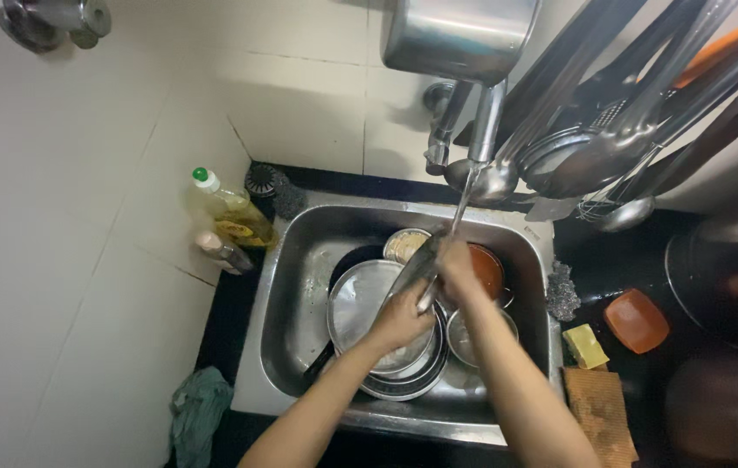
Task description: The person washes a large metal lid and a pot in a kitchen sink, scrubbing them with a sponge and rinsing them under running tap water, turning the lid over to clean both sides. The person then continues scrubbing the lid and handles other dishes in the sink.
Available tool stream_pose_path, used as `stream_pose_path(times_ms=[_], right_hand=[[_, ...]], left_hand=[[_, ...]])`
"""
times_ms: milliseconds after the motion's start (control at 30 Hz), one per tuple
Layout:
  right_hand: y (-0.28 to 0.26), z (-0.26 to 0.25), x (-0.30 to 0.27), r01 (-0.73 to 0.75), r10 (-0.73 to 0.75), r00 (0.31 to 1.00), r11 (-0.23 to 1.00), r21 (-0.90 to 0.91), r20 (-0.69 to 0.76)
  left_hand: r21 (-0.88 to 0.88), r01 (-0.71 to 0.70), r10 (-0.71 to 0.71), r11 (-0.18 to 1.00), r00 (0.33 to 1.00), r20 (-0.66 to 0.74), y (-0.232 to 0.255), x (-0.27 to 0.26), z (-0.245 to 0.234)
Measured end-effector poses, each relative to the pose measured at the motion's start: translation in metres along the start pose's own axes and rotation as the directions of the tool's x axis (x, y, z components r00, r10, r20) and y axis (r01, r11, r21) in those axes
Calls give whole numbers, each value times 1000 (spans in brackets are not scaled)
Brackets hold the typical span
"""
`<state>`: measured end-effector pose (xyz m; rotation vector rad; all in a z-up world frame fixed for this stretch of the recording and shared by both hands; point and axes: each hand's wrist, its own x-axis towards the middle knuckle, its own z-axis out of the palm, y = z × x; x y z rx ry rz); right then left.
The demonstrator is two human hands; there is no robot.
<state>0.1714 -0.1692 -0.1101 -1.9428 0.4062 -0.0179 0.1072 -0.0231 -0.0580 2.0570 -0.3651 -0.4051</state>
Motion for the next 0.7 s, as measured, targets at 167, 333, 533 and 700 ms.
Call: stream_pose_path(times_ms=[167, 333, 533, 700], right_hand=[[15, 29, -19, 606, -739, 667, 611, -510, -93], [38, -3, 27, -13, 51, 972, 986, -167, 228], [60, 30, 17, 573, -669, 736, 530, -625, 108], [28, 2, 26, 214, 213, 913, 478, -852, 349]], left_hand=[[-215, 140, -130, 967, 990, 58, -12, -3, 3], [-84, -139, 140, 987, 990, 8, -41, -9, 18], [-214, 17, -30, 977, 998, -61, -51, -1, 35], [136, -387, 408, 912, 888, -212, -53, -4, 41]])
